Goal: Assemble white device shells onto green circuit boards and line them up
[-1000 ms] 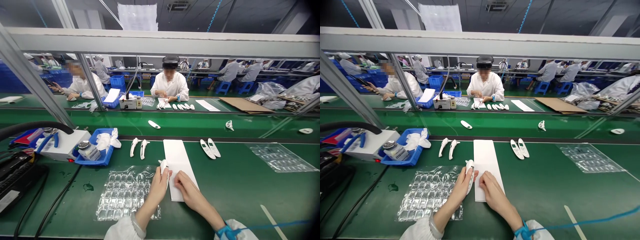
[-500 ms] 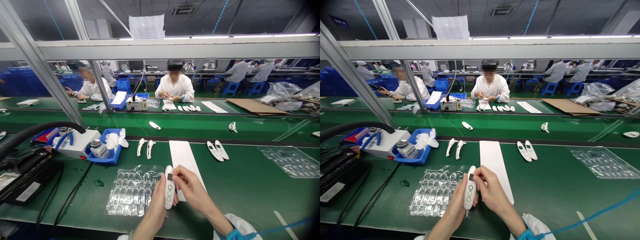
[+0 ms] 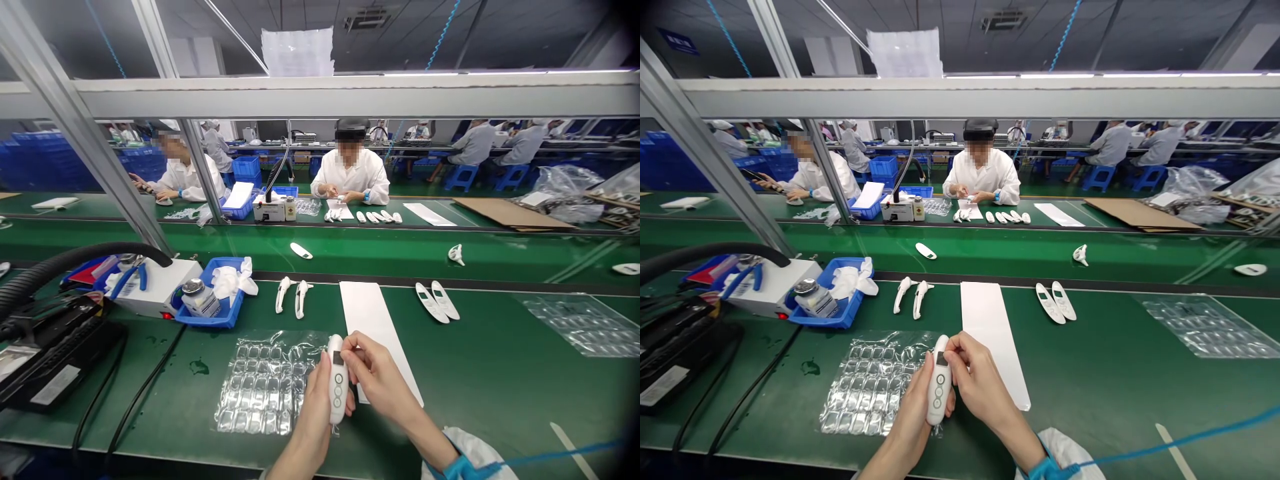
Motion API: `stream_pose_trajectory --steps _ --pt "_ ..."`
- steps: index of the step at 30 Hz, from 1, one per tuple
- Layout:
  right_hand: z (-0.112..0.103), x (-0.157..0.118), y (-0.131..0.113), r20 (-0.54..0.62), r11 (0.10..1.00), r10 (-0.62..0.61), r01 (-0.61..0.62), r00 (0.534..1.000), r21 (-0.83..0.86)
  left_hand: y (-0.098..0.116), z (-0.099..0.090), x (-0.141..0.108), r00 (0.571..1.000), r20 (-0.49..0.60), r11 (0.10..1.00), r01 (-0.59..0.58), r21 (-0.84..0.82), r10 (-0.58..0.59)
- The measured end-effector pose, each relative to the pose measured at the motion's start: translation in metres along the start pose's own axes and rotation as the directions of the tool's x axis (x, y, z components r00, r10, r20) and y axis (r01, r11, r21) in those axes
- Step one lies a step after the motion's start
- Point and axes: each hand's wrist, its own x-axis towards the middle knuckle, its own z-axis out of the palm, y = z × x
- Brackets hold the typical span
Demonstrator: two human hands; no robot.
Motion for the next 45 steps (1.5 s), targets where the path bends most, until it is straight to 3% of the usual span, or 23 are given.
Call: stream_pose_trajectory --steps 8,16,18,21,23,25,28,31,32,34,35,36,38,41,43,45 --pt "0.003 0.0 0.001 -0.026 0.999 -0.009 0.007 1.0 -0.048 -0.004 -0.007 0.003 0.999 0.029 0.999 -0.027 0.041 0.026" --pt "0.008 -0.004 0.001 -0.041 0.991 -0.038 0.033 0.998 -0.129 -0.001 -0.004 0.0 0.997 -0.011 0.983 -0.079 0.167 0.082" --pt "0.011 -0.003 0.004 -0.046 0.998 -0.008 0.006 0.999 -0.057 -0.002 -0.005 0.001 0.989 0.013 0.963 -0.146 0.225 0.147" --pt "0.016 0.001 0.011 -0.026 0.981 0.073 -0.067 0.997 0.183 -0.006 -0.009 0.006 0.975 0.058 0.925 -0.222 0.308 0.215" --pt "0.018 0.003 0.016 -0.001 0.943 0.092 -0.087 0.996 0.322 -0.007 -0.013 0.011 0.972 0.054 0.915 -0.233 0.33 0.228" --pt "0.018 0.004 0.016 0.014 0.931 0.067 -0.067 0.998 0.358 -0.007 -0.018 0.013 0.973 0.066 0.91 -0.228 0.347 0.219" --pt "0.011 0.007 0.009 0.026 0.978 -0.02 0.014 0.999 0.209 0.001 -0.024 0.014 0.976 0.113 0.879 -0.217 0.424 0.187" --pt "-0.006 0.021 -0.003 0.154 0.99 -0.14 0.136 0.978 0.038 0.023 -0.024 0.017 0.976 0.165 0.809 -0.212 0.548 0.144" --pt "-0.013 0.031 -0.005 0.212 0.986 -0.164 0.162 0.963 0.03 0.035 -0.022 0.021 0.966 0.198 0.753 -0.253 0.607 0.165" --pt "-0.03 0.058 -0.004 0.258 0.982 -0.186 0.184 0.948 0.032 0.067 -0.019 0.036 0.917 0.299 0.527 -0.396 0.752 0.263" --pt "-0.04 0.076 -0.001 0.22 0.981 -0.194 0.196 0.956 0.013 0.086 -0.017 0.049 0.868 0.376 0.336 -0.478 0.812 0.325" --pt "-0.05 0.096 0.004 0.153 0.978 -0.201 0.206 0.968 -0.018 0.107 -0.017 0.066 0.836 0.414 0.128 -0.483 0.866 0.361" --pt "-0.072 0.137 0.019 -0.04 0.97 -0.219 0.213 0.975 -0.113 0.15 -0.02 0.108 0.813 0.422 -0.015 -0.454 0.891 0.401" --pt "-0.101 0.185 0.046 -0.209 0.958 -0.229 0.182 0.951 -0.22 0.202 -0.034 0.186 0.839 0.391 -0.239 -0.32 0.917 0.379" --pt "-0.111 0.199 0.061 -0.218 0.946 -0.222 0.156 0.95 -0.283 0.225 -0.046 0.235 0.874 0.345 -0.389 -0.203 0.899 0.343" --pt "-0.112 0.195 0.071 -0.168 0.93 -0.21 0.144 0.963 -0.337 0.237 -0.059 0.272 0.901 0.315 -0.522 -0.123 0.844 0.297"
